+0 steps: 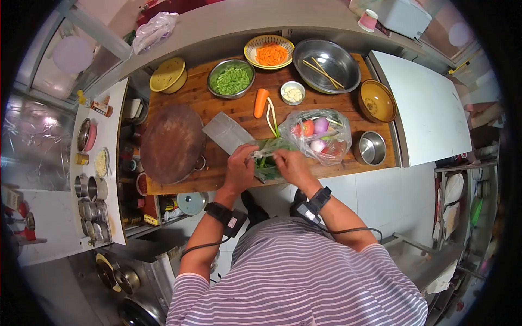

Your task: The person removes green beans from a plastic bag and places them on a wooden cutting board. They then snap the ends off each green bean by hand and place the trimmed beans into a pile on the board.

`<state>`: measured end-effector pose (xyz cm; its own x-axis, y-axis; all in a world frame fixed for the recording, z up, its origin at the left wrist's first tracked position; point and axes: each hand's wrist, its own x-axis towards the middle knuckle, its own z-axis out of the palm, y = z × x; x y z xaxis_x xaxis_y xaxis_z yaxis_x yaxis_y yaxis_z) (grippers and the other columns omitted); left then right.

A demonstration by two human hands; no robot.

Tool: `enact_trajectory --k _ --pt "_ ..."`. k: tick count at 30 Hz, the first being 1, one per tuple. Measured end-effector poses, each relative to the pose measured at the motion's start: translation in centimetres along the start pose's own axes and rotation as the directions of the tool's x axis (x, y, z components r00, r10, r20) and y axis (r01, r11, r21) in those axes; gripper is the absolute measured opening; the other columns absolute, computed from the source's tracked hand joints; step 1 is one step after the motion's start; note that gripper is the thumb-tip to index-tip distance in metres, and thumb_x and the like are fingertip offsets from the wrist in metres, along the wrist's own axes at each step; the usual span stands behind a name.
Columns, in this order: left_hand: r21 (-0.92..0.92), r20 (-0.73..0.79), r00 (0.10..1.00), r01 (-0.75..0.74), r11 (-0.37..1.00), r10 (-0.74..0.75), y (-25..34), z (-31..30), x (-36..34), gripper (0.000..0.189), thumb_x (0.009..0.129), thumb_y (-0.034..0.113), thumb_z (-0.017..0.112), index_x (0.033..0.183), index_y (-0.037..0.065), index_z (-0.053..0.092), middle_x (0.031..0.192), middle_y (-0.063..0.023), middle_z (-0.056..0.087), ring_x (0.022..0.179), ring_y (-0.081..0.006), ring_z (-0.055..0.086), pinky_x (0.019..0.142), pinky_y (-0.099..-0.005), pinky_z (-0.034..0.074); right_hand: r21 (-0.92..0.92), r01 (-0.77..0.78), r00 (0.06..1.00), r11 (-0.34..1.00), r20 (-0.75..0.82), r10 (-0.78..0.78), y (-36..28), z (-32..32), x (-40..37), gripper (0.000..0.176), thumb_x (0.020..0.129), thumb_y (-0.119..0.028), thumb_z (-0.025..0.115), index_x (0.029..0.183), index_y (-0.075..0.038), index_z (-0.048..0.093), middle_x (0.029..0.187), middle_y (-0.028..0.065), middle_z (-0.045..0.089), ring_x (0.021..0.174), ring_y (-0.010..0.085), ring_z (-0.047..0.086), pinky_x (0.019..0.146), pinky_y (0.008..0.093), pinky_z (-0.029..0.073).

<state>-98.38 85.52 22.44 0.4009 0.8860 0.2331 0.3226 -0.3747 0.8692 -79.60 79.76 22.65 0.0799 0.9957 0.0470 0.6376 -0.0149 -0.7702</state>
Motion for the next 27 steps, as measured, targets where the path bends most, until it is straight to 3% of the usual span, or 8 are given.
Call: enact_trajectory --k 5,7,11,20,22,24,26,27 --pt "0.178 -0.027 0.993 -0.105 0.978 0.112 0.3 -0.8 0.2 0.038 0.073 -0.012 0.049 0.107 -0.002 0.064 0.108 -0.0218 0.063 0.097 -0.04 0.063 0.081 -0.0417 0.052 0.087 -0.11 0.978 0.99 -0.171 0.124 2.2 -2.5 0.5 0.018 0.095 -0.017 0.054 0.093 -0.004 0.067 0.075 0.0182 0.067 0.067 0.033 0.066 0.06 0.0391 0.05" --pt "0.196 -0.089 0.996 -0.006 0.981 0.024 0.1 -0.9 -0.3 0.038 0.073 -0.011 0.05 0.107 -0.002 0.064 0.105 -0.0226 0.063 0.094 -0.0393 0.063 0.081 -0.0424 0.051 0.491 -0.039 0.952 0.87 -0.247 0.182 3.5 -3.1 0.3 0.02 0.099 -0.018 0.051 0.093 -0.004 0.063 0.078 0.0092 0.07 0.059 0.0171 0.061 0.054 0.0312 0.046" --pt "0.205 -0.063 0.987 0.16 0.966 -0.15 1.2 -1.0 -1.2 0.037 0.072 -0.006 0.054 0.107 -0.002 0.063 0.1 -0.023 0.062 0.089 -0.0404 0.062 0.079 -0.0439 0.051 0.798 -0.256 0.899 0.546 -0.012 0.438 1.0 -6.1 -1.6 0.016 0.1 -0.017 0.053 0.091 -0.007 0.062 0.081 0.003 0.07 0.054 0.0021 0.042 0.05 0.0187 0.035" --pt "0.402 0.068 0.995 0.038 0.915 -0.072 -0.6 -0.5 -2.5 0.023 0.072 0.002 0.061 0.094 0.0 0.066 0.091 -0.0208 0.062 0.081 -0.0421 0.062 0.072 -0.0481 0.052 0.604 -0.426 0.866 0.674 0.056 0.497 3.5 -7.1 -5.2 0.011 0.094 -0.016 0.063 0.093 -0.006 0.065 0.08 -0.0008 0.068 0.062 0.0015 0.046 0.054 0.0211 0.037" --pt "0.42 0.052 0.997 0.031 0.907 -0.058 -1.1 -0.4 -2.4 0.011 0.074 0.001 0.062 0.084 -0.001 0.064 0.084 -0.019 0.061 0.076 -0.0405 0.062 0.068 -0.0456 0.052 0.592 -0.336 0.861 0.733 -0.123 0.494 3.0 -6.7 -4.3 0.012 0.092 -0.014 0.065 0.097 -0.003 0.066 0.084 0.0022 0.068 0.07 0.0064 0.055 0.061 0.0233 0.044" --pt "0.326 -0.011 0.998 0.066 0.943 -0.066 -1.4 -0.4 -2.0 0.01 0.078 0.0 0.061 0.088 0.0 0.063 0.081 -0.0161 0.061 0.071 -0.0347 0.062 0.064 -0.0419 0.051 0.289 -0.097 0.855 0.952 -0.465 0.228 -0.1 -7.9 -3.0 0.015 0.09 -0.011 0.066 0.101 -0.001 0.067 0.092 0.006 0.068 0.08 0.0123 0.061 0.07 0.0261 0.05" --pt "0.227 -0.073 0.994 0.098 0.969 -0.083 -1.1 -0.3 -2.0 0.01 0.081 -0.001 0.06 0.091 0.0 0.062 0.078 -0.0131 0.06 0.066 -0.029 0.062 0.06 -0.0382 0.05 0.266 -0.038 0.904 0.963 -0.402 0.146 -2.6 -8.0 -2.1 0.017 0.088 -0.008 0.066 0.103 0.0 0.066 0.099 0.011 0.068 0.083 0.0211 0.065 0.076 0.0306 0.053" --pt "0.076 -0.163 0.973 0.176 0.981 -0.162 -0.2 -0.2 -1.8 0.013 0.084 -0.001 0.058 0.097 0.0 0.061 0.077 -0.0101 0.059 0.063 -0.0227 0.059 0.058 -0.0346 0.049 0.197 0.126 0.952 0.972 -0.298 -0.063 -4.0 -7.5 -1.5 0.017 0.088 -0.008 0.065 0.103 0.0 0.067 0.101 0.0134 0.068 0.085 0.0262 0.066 0.077 0.034 0.053"
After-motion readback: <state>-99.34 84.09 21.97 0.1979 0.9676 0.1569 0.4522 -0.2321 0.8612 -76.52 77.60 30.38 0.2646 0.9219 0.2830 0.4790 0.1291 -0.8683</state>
